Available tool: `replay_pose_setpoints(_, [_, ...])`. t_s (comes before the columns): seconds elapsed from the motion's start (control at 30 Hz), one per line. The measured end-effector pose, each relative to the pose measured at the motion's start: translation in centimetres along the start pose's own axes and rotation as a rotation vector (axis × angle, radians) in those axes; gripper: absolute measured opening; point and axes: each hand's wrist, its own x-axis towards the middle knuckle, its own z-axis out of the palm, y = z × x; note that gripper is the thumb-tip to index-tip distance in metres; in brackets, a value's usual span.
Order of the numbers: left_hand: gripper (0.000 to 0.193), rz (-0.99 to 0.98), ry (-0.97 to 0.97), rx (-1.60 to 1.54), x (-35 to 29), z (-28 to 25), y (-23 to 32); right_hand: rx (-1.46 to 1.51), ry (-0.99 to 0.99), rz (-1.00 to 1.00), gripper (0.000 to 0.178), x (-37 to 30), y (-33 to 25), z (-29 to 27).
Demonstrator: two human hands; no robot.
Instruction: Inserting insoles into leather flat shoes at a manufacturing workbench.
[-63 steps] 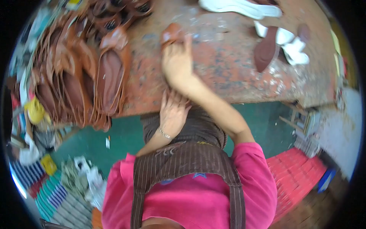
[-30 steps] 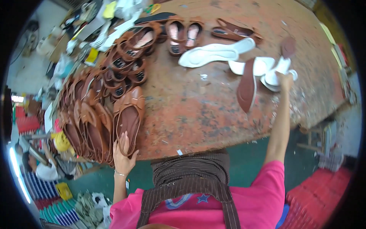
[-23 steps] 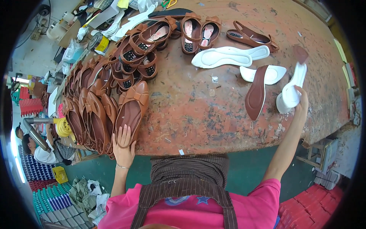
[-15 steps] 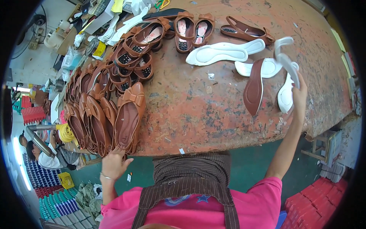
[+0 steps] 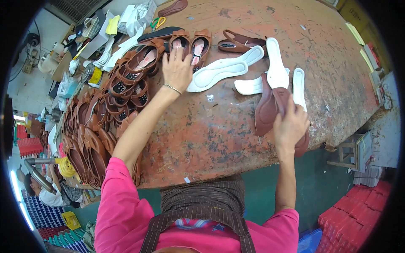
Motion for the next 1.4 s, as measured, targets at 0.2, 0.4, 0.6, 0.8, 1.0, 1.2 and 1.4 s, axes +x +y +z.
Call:
replay_pose_setpoints(0.2, [0.04,-0.191,-0.442,0.419,2.9,-3.8,-5.6,1.12,-0.425,0.434,0.045,2.2,4.1,1.4])
replay_pose_setpoints(0.4, [0.02,-0.17,-0.578,0.415,1.4,-5.8,-13.1,1.57,-0.811,0.498,0.031,5.9,-0.9,-0.4])
replay_pose_setpoints(0.6, [0.031,-0.308,0.101,-0.557,3.4,-8.6,-16.8,1.252,-0.782,0.201,0.044,3.8,-2.7,-0.7])
replay_pose_setpoints(0.8, [0.015,-0.05,-0.046,-0.471,-5.1,-19.7,-0.8,1.24,-0.531,0.246,0.036,-0.4,-4.1,-2.4])
replay_pose_setpoints(1.0, [0.033,-0.12,-0.706,-0.158,-22.1,-14.9,4.8,1.092,-0.526,0.064,0.035,-5.6,-5.9,-2.9])
replay_pose_setpoints(1.2, [0.085,-0.198,-0.2,-0.507,-17.9,-12.7,12.0,1.102,-0.728,0.026,0.036,-8.5,-6.5,-3.0])
replay_pose_setpoints(1.4, [0.068,-0.252,0.036,-0.745,-13.0,-2.0,10.4,1.006,-0.744,0.199,0.027,-8.2,-2.2,-5.3])
